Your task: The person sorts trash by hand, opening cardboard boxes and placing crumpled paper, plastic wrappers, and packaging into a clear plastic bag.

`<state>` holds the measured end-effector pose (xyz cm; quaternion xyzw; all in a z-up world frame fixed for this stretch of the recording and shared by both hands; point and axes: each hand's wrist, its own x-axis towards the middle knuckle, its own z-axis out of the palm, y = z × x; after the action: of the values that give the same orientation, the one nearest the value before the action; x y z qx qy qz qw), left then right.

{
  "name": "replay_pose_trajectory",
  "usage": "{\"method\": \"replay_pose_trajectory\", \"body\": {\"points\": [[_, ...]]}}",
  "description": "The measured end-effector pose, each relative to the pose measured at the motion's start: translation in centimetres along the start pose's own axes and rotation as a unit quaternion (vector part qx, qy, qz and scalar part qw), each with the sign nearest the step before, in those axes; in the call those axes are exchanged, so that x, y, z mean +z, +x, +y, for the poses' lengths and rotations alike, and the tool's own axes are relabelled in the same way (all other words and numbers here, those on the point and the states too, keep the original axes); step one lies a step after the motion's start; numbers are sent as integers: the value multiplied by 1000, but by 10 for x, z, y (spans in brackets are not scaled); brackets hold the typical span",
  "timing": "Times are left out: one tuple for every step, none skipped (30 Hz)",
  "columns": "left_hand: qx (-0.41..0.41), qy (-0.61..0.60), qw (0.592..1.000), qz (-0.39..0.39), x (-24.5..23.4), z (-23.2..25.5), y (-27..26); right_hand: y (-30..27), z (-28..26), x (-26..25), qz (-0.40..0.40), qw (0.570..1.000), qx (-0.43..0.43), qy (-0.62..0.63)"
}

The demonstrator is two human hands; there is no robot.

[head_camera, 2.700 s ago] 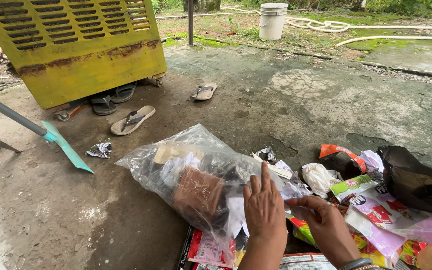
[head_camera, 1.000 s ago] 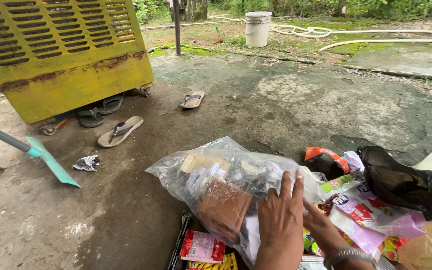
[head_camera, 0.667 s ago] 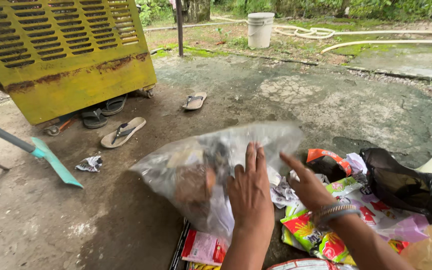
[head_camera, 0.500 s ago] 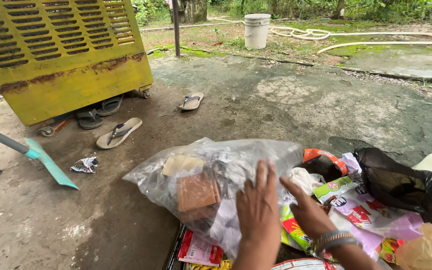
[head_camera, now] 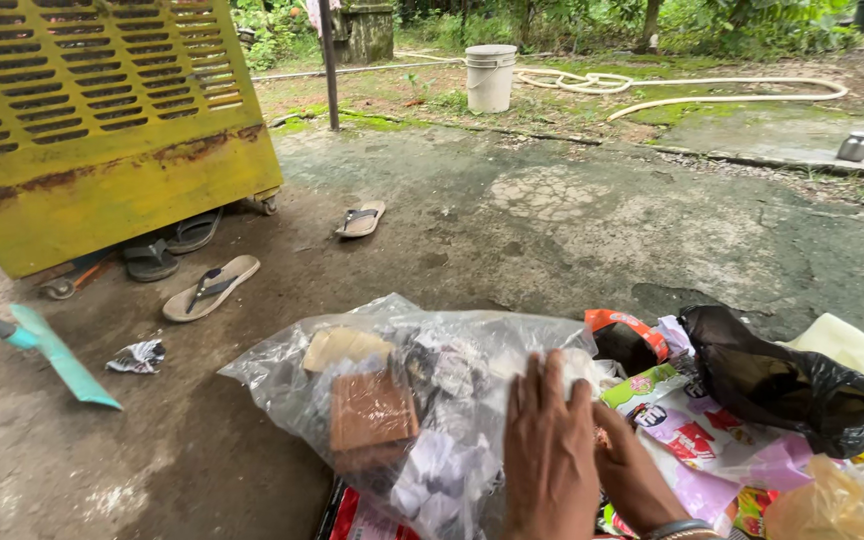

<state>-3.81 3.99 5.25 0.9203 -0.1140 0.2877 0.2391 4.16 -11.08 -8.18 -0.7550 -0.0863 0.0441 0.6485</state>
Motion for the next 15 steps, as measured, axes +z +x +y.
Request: {"method": "replay_pose_trajectory", "body": {"points": [[18,-33,999,-21,8,2,-2,-2,-3,-9,19,1000,-18,16],[19,-34,999,-21,18,5,-6,-5,-6,-18,20,1000,-18,15],[38,-75,996,-37,29,8,-10,-8,-10,-28,50,996,-41,-54],[58,-116,990,-52,43,12,-14,-9,-13,-35,80,987,-63,-123],[59,-117,990,-54,58,15,-18,-11,-15,-40,82,987,-62,-123],[46,-128,988,-71,75,19,-21,-13,-17,-44,107,981,-77,-143],[35,-139,986,-89,91,20,-23,-14,-19,-47,131,973,-92,-163],[36,-140,985,-90,108,20,-25,-16,-21,-50,133,973,-92,-163],[38,-127,988,-83,123,19,-28,-20,-22,-52,155,958,-86,-226],[39,-115,990,-77,136,16,-30,-23,-23,-55,176,938,-79,-287],[40,-115,989,-78,148,13,-31,-22,-22,-57,177,938,-78,-287],[27,-122,988,-92,159,11,-32,-22,-20,-59,172,935,-97,-294],[13,-128,986,-106,169,9,-34,-22,-16,-60,167,932,-115,-300],[13,-128,986,-108,178,7,-35,-20,-11,-62,167,932,-113,-300],[0,-132,983,-129,186,5,-36,-18,-4,-64,158,926,-116,-324]]}}
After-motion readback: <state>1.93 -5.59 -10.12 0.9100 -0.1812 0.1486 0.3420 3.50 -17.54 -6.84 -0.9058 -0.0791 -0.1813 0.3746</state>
